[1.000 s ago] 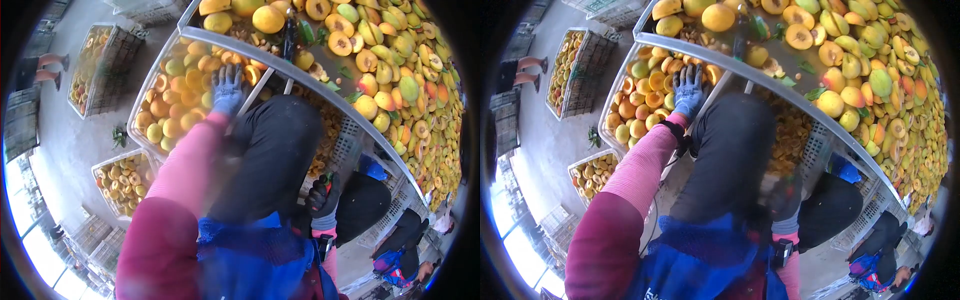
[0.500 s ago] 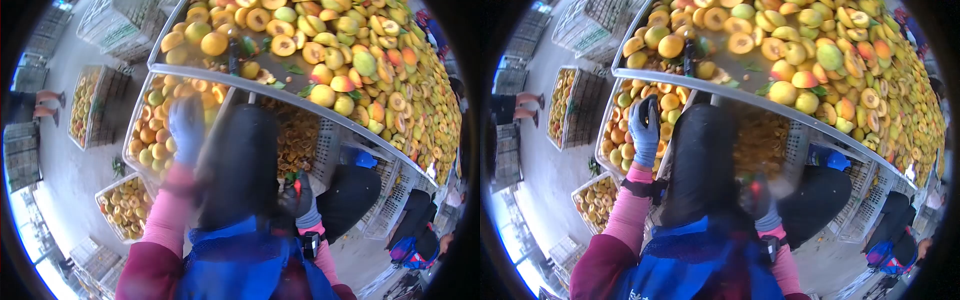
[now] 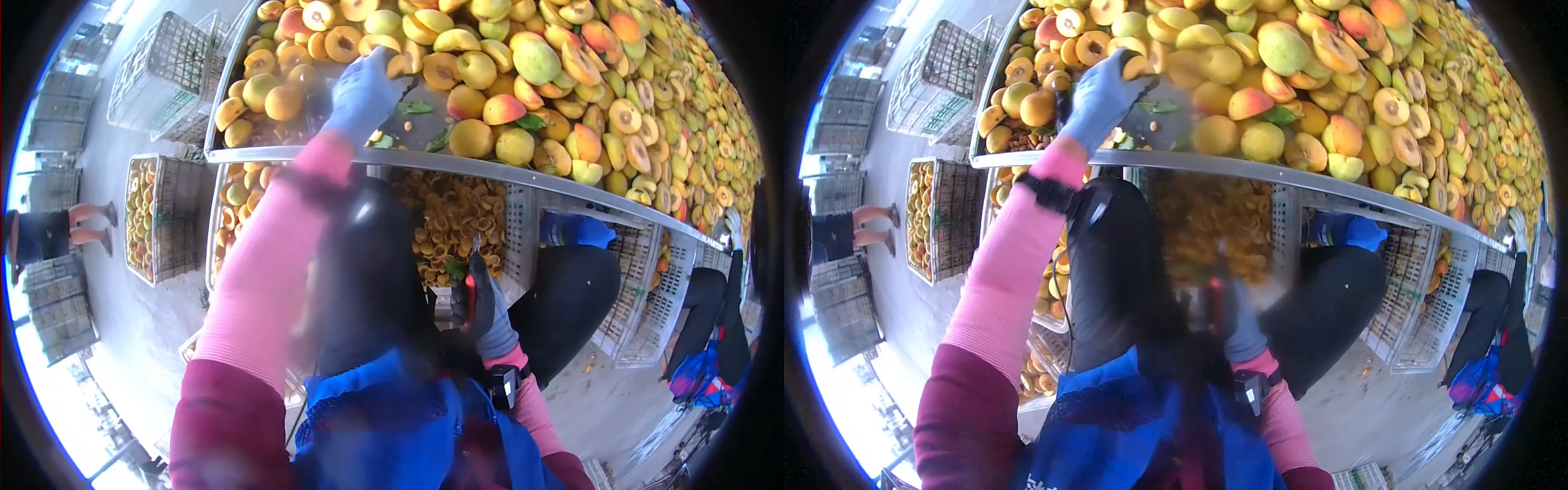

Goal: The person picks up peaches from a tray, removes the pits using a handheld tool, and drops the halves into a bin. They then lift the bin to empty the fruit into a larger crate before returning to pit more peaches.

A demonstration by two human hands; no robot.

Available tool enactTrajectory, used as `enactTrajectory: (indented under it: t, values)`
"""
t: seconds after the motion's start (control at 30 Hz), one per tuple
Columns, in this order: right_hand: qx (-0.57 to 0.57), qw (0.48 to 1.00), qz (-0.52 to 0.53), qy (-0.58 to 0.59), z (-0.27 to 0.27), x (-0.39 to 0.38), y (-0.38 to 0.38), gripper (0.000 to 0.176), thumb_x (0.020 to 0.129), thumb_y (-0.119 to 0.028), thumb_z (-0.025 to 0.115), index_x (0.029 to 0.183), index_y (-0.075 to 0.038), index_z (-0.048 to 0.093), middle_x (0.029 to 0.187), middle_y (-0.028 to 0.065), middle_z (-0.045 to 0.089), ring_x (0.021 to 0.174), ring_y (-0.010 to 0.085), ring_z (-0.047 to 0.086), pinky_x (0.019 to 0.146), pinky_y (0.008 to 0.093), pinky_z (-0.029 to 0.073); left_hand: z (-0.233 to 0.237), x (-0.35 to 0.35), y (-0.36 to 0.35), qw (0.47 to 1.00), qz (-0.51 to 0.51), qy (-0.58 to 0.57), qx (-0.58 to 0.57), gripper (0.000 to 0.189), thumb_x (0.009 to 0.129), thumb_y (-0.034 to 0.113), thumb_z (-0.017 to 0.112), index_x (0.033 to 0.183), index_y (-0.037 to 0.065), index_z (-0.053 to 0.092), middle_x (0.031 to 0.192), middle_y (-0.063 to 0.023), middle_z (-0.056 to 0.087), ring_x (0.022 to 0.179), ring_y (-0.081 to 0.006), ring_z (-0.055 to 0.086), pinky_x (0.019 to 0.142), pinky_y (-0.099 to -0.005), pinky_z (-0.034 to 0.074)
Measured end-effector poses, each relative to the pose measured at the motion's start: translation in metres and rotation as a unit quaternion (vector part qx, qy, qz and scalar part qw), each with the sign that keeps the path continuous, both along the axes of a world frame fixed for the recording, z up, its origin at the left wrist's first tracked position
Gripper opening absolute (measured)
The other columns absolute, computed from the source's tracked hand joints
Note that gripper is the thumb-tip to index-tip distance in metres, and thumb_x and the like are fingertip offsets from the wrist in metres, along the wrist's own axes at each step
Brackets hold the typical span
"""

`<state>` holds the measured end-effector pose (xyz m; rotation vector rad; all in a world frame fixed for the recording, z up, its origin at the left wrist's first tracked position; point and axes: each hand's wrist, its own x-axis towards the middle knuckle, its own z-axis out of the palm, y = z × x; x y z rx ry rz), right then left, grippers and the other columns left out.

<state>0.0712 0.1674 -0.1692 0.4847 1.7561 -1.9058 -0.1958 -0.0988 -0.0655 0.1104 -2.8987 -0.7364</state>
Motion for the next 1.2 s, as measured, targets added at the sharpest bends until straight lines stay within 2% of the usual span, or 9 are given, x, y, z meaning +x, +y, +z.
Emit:
enactTrajectory:
  t: [0.27, 0.33, 0.4, 0.43, 0.63, 0.83, 0.97, 1.07, 1.2]
  values:
    - [-0.094, 0.994, -0.009, 0.055, 0.140, -0.048, -0.054, 0.032, 0.094, -0.027, 0.055, 0.114, -0.003, 0.053, 0.060, 0.0039, 0.053, 0.038, 0.0119, 0.044, 0.034, 0.0277, 0.036, 0.049, 0.164, 0.059, 0.843, -0.075, -0.161, 0.509, 0.032, 0.086, 0.013, 0.063, 0.116, 0.004, 0.058, 0.097, -0.0124, 0.065, 0.085, -0.0205, 0.062, 0.079, -0.0270, 0.049]
    - [0.183, 0.915, 0.138, 0.332, 0.116, -0.037, -0.050, 0.030, 0.095, -0.016, 0.051, 0.120, 0.000, 0.049, 0.081, 0.0083, 0.059, 0.062, 0.0138, 0.057, 0.054, 0.0267, 0.047, 0.030, 0.180, 0.061, 0.876, -0.134, 0.008, 0.463, 0.031, 0.091, 0.018, 0.057, 0.116, -0.001, 0.055, 0.101, -0.0087, 0.062, 0.089, -0.0135, 0.058, 0.079, -0.0267, 0.048]
    - [0.216, 0.874, 0.118, 0.419, 0.109, -0.034, -0.052, 0.030, 0.096, -0.011, 0.047, 0.123, 0.002, 0.047, 0.095, 0.0110, 0.059, 0.079, 0.0154, 0.060, 0.069, 0.0263, 0.050, 0.039, 0.193, 0.071, 0.810, -0.044, -0.049, 0.583, 0.032, 0.095, 0.024, 0.052, 0.115, -0.001, 0.055, 0.101, -0.0070, 0.060, 0.090, -0.0119, 0.056, 0.079, -0.0258, 0.047]
    - [0.152, 0.940, 0.166, 0.258, 0.116, -0.033, -0.052, 0.032, 0.096, -0.009, 0.043, 0.125, 0.004, 0.045, 0.108, 0.0134, 0.055, 0.098, 0.0178, 0.057, 0.085, 0.0262, 0.046, 0.049, 0.198, 0.074, 0.752, 0.021, -0.100, 0.652, 0.033, 0.097, 0.027, 0.048, 0.115, -0.001, 0.055, 0.100, -0.0062, 0.059, 0.091, -0.0114, 0.055, 0.080, -0.0253, 0.047]
    - [0.200, 0.897, 0.161, 0.358, 0.106, -0.018, -0.056, 0.026, 0.097, -0.013, 0.044, 0.118, 0.002, 0.048, 0.095, 0.0114, 0.057, 0.078, 0.0167, 0.060, 0.068, 0.0271, 0.051, 0.029, 0.212, 0.078, 0.848, 0.020, -0.018, 0.529, 0.031, 0.098, 0.023, 0.045, 0.111, -0.002, 0.056, 0.089, -0.0070, 0.061, 0.081, -0.0110, 0.055, 0.074, -0.0260, 0.047]
    - [-0.159, 0.976, 0.148, -0.036, 0.112, -0.011, -0.050, 0.036, 0.096, -0.042, 0.045, 0.097, -0.007, 0.054, 0.061, 0.0029, 0.049, 0.040, 0.0120, 0.043, 0.034, 0.0266, 0.035, 0.025, 0.223, 0.066, 0.909, -0.084, 0.005, 0.407, 0.028, 0.095, 0.013, 0.040, 0.112, -0.005, 0.055, 0.099, -0.0162, 0.061, 0.089, -0.0237, 0.058, 0.081, -0.0322, 0.046]
    - [-0.570, 0.732, 0.048, -0.371, 0.122, -0.015, -0.047, 0.038, 0.094, -0.046, 0.047, 0.085, -0.010, 0.050, 0.051, -0.0010, 0.042, 0.037, 0.0072, 0.040, 0.032, 0.0243, 0.035, 0.029, 0.221, 0.059, 0.896, -0.126, -0.013, 0.425, 0.026, 0.093, 0.009, 0.044, 0.112, -0.005, 0.055, 0.097, -0.0192, 0.061, 0.088, -0.0275, 0.060, 0.079, -0.0324, 0.047]
    - [-0.784, 0.510, 0.062, -0.349, 0.109, -0.007, -0.056, 0.034, 0.096, -0.042, 0.044, 0.085, -0.010, 0.044, 0.055, -0.0033, 0.039, 0.038, 0.0063, 0.040, 0.033, 0.0217, 0.036, 0.026, 0.228, 0.063, 0.846, -0.101, -0.045, 0.521, 0.026, 0.096, 0.018, 0.043, 0.104, 0.000, 0.059, 0.087, -0.0113, 0.061, 0.078, -0.0194, 0.059, 0.074, -0.0303, 0.047]
    - [-0.865, 0.445, 0.108, -0.206, 0.100, -0.014, -0.061, 0.031, 0.094, -0.038, 0.050, 0.102, -0.008, 0.048, 0.059, -0.0012, 0.043, 0.041, 0.0090, 0.044, 0.035, 0.0241, 0.040, 0.033, 0.241, 0.056, 0.844, -0.056, 0.044, 0.532, 0.024, 0.096, 0.017, 0.045, 0.104, -0.001, 0.059, 0.086, -0.0096, 0.061, 0.080, -0.0161, 0.057, 0.074, -0.0299, 0.047]
